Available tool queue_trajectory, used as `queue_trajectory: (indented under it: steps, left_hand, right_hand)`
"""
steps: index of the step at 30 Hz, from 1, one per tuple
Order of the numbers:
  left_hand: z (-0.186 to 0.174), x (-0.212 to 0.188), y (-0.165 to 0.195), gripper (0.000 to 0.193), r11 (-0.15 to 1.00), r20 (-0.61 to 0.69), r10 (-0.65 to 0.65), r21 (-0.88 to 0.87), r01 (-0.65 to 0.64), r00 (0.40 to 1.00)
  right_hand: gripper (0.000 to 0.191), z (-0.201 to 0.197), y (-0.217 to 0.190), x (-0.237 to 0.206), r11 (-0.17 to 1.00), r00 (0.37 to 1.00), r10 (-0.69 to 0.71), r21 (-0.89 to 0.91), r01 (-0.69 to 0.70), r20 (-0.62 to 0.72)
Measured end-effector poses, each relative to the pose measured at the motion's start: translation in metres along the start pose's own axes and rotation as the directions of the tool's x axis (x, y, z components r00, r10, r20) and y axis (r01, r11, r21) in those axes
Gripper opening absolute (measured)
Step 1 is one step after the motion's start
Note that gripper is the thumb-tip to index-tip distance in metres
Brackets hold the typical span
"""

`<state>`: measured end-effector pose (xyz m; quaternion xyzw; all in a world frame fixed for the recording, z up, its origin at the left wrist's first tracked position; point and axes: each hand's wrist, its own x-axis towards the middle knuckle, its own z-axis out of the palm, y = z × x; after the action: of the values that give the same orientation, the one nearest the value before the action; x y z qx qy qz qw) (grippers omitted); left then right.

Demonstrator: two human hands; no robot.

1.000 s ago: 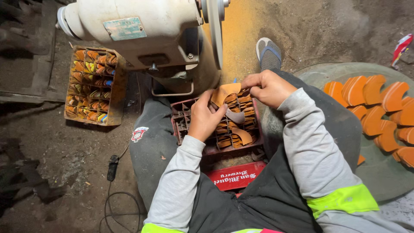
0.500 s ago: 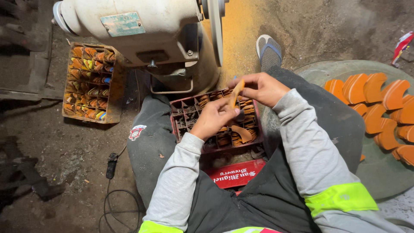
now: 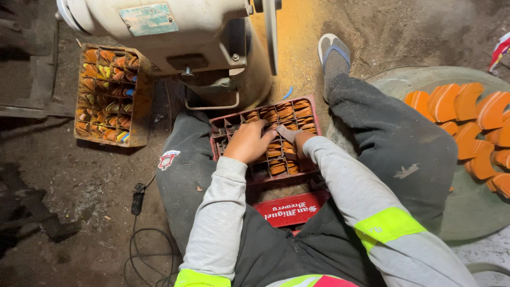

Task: The person repeatedly picks up orange shoe sole pieces from a crate, presses them against a rotating grinding wheel to smooth the edges, and places the finished pieces onto a nearby round surface.

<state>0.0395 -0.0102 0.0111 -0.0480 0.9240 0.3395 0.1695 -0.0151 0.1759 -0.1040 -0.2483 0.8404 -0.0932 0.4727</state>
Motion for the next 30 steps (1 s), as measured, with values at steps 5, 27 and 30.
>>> queue_trajectory:
  steps: [5, 27, 30]
  left_hand:
    - [-0.004, 0.000, 0.005, 0.044, 0.999, 0.051, -0.020, 0.032, 0.019, 0.999]
    - [0.002, 0.017, 0.034, 0.073, 0.862, -0.212, 0.074, -0.478, -0.170, 0.974]
    - [0.006, 0.021, 0.038, 0.066, 0.738, -0.231, 0.129, -0.627, -0.249, 0.964]
  right_hand:
    - [0.034, -0.019, -0.011, -0.016, 0.983, 0.955, 0.181, 0.079, -0.167, -0.236]
    - [0.028, -0.101, -0.007, -0.057, 0.291, 0.674, 0.020, 0.650, 0.702, -0.738]
    - [0.032, -0.105, -0.013, -0.088, 0.180, 0.664, -0.090, 0.643, 0.744, -0.742]
